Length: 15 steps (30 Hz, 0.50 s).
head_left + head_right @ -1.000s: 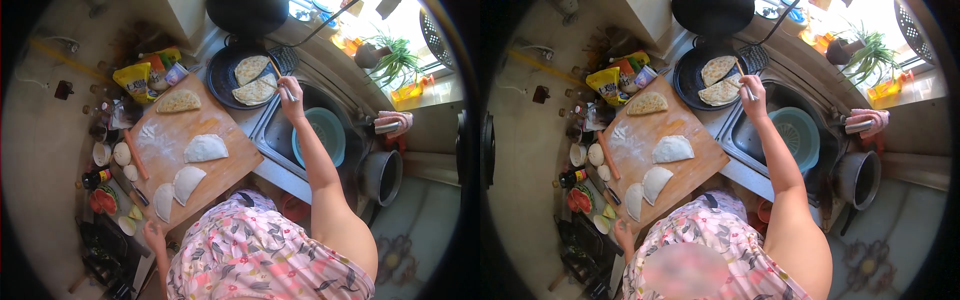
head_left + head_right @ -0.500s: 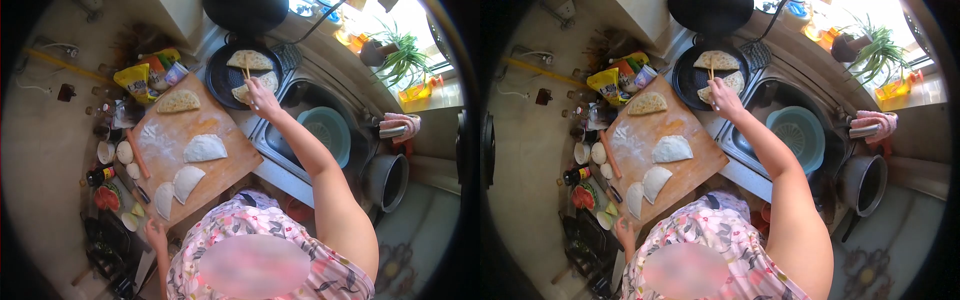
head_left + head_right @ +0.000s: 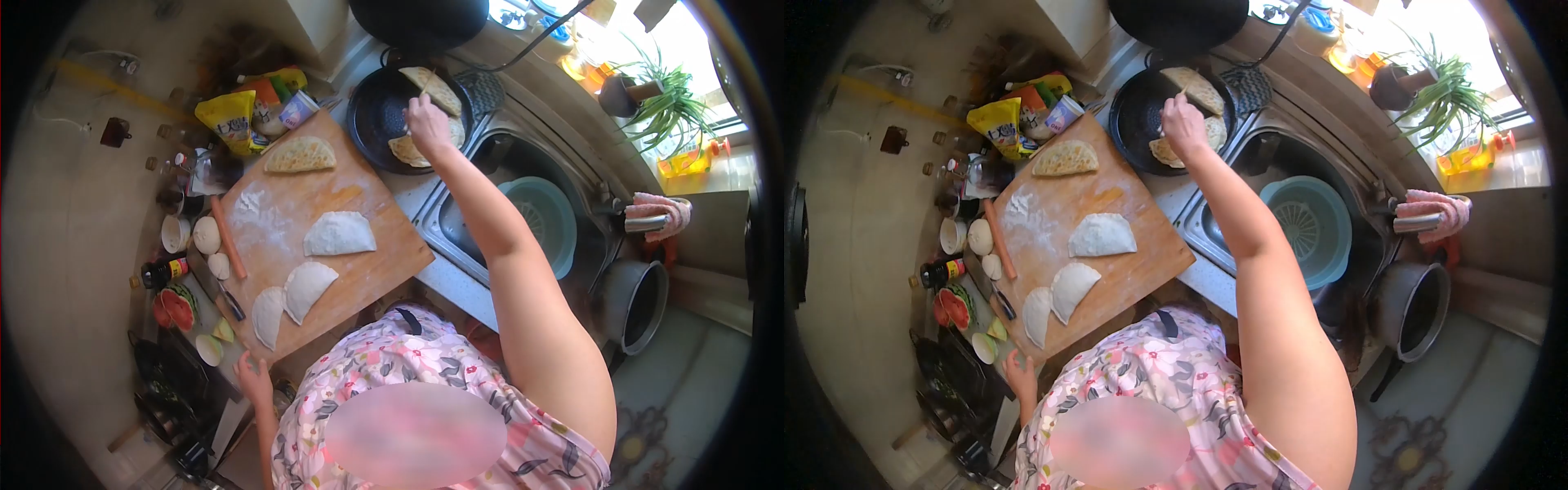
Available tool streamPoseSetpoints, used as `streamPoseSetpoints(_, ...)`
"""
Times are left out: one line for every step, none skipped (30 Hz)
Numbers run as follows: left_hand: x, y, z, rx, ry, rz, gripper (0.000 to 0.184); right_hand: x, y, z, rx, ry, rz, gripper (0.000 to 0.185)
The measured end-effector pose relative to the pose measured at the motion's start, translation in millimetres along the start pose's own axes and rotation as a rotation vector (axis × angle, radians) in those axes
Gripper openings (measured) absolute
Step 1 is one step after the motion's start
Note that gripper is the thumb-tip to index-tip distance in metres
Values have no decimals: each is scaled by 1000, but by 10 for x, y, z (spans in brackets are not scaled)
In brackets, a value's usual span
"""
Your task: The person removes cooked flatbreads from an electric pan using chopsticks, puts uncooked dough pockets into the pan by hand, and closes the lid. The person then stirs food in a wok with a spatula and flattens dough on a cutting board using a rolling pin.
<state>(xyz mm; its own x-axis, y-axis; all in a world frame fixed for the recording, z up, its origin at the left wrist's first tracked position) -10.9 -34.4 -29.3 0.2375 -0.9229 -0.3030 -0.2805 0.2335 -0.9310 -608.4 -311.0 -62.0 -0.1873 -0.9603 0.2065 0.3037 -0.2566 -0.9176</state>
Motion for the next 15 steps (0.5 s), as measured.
streamPoseSetpoints(1,9,15,-20,16,-10,44,-3,-81,26,43,9,7,14)
streamPoseSetpoints(-23,17,38,-39,25,-20,44,-37,-127,4,149,-13,-68,22)
streamPoseSetpoints(-42,32,48,-43,17,-5,44,-101,-235,101,171,-88,-95,19)
streamPoseSetpoints(-37,45,42,-47,11,9,44,-200,-353,258,217,-178,-80,17)
streamPoseSetpoints(-28,58,50,-51,7,22,43,-345,-430,427,264,-266,-66,14)
streamPoseSetpoints(-23,81,71,-51,19,12,42,-502,-413,613,309,-354,-23,12)
streamPoseSetpoints(-19,93,85,-69,13,12,42,-664,-400,814,352,-439,20,11)
streamPoseSetpoints(-5,102,84,-87,11,12,42,-854,-376,1034,304,-550,24,14)
streamPoseSetpoints(23,109,76,-105,12,12,42,-1045,-339,1258,253,-659,25,18)
streamPoseSetpoints(49,110,65,-99,21,10,42,-1216,-249,1476,201,-674,156,20)
streamPoseSetpoints(70,112,58,-93,31,8,42,-1350,-146,1663,148,-686,288,23)
streamPoseSetpoints(84,112,59,-86,39,7,42,-1424,-52,1795,126,-715,326,24)
streamPoseSetpoints(99,120,78,-99,39,8,42,-1501,76,1905,105,-742,365,24)
streamPoseSetpoints(110,127,102,-111,39,11,42,-1565,197,1983,86,-769,405,25)
streamPoseSetpoints(124,121,129,-123,38,12,43,-1560,279,2028,19,-766,369,26)
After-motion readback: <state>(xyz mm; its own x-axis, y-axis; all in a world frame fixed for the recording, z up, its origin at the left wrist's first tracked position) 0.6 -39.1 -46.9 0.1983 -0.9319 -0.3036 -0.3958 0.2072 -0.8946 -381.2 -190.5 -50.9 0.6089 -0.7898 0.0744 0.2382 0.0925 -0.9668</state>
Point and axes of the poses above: each hand's wrist, its own x-axis towards the middle knuckle, its own y-axis out of the palm, z = x × y, the point moved 6 cm from there along x, towards the middle knuckle, and after that the axes turned 11 degrees about z, right-handed, at the moved point
